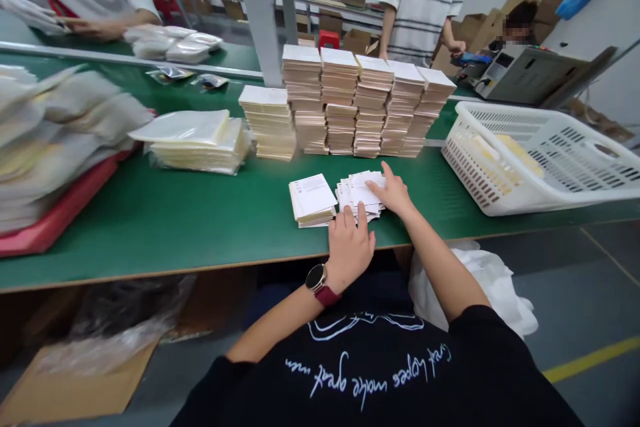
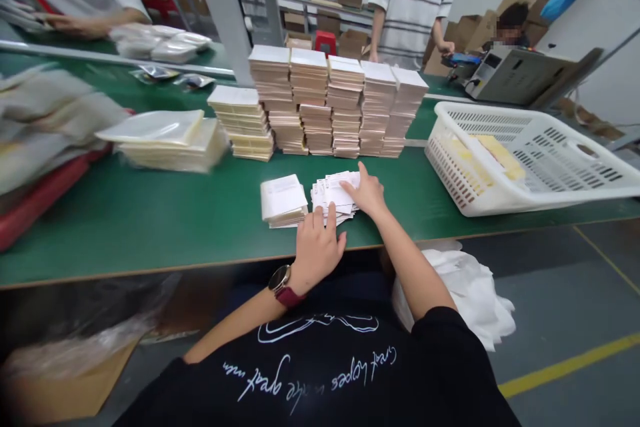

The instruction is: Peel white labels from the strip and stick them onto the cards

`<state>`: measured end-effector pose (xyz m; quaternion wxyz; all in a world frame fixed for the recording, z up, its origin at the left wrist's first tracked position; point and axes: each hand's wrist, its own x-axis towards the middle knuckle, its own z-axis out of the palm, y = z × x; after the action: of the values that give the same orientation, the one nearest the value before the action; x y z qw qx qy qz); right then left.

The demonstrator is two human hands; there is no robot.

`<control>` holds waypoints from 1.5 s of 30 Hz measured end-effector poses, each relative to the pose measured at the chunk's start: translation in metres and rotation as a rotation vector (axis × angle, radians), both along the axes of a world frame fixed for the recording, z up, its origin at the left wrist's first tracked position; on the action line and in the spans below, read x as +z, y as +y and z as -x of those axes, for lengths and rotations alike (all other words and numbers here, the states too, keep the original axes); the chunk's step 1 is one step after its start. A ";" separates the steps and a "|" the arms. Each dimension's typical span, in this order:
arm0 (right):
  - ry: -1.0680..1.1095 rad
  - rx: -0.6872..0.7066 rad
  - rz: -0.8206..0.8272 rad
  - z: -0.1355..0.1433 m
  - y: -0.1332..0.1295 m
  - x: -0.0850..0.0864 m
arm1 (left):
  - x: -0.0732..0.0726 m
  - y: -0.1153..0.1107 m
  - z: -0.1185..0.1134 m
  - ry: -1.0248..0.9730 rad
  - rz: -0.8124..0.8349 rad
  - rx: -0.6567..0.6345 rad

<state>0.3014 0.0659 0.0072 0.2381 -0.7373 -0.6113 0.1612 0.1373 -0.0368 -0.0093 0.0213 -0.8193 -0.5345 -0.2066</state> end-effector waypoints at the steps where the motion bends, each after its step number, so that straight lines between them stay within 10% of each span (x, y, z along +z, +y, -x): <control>1: 0.087 -0.022 -0.002 -0.002 0.002 0.001 | 0.000 0.002 0.001 0.000 0.008 -0.006; 25: 0.552 -0.105 0.291 0.012 0.011 0.035 | -0.016 0.005 0.013 -0.162 -0.001 -0.183; 45: 0.653 0.035 0.094 -0.005 -0.007 0.034 | -0.016 0.007 0.020 -0.286 0.009 -0.287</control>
<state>0.3060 0.0590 0.0416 0.3844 -0.6464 -0.5070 0.4211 0.1177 -0.0296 -0.0255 -0.0880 -0.8494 -0.4108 -0.3195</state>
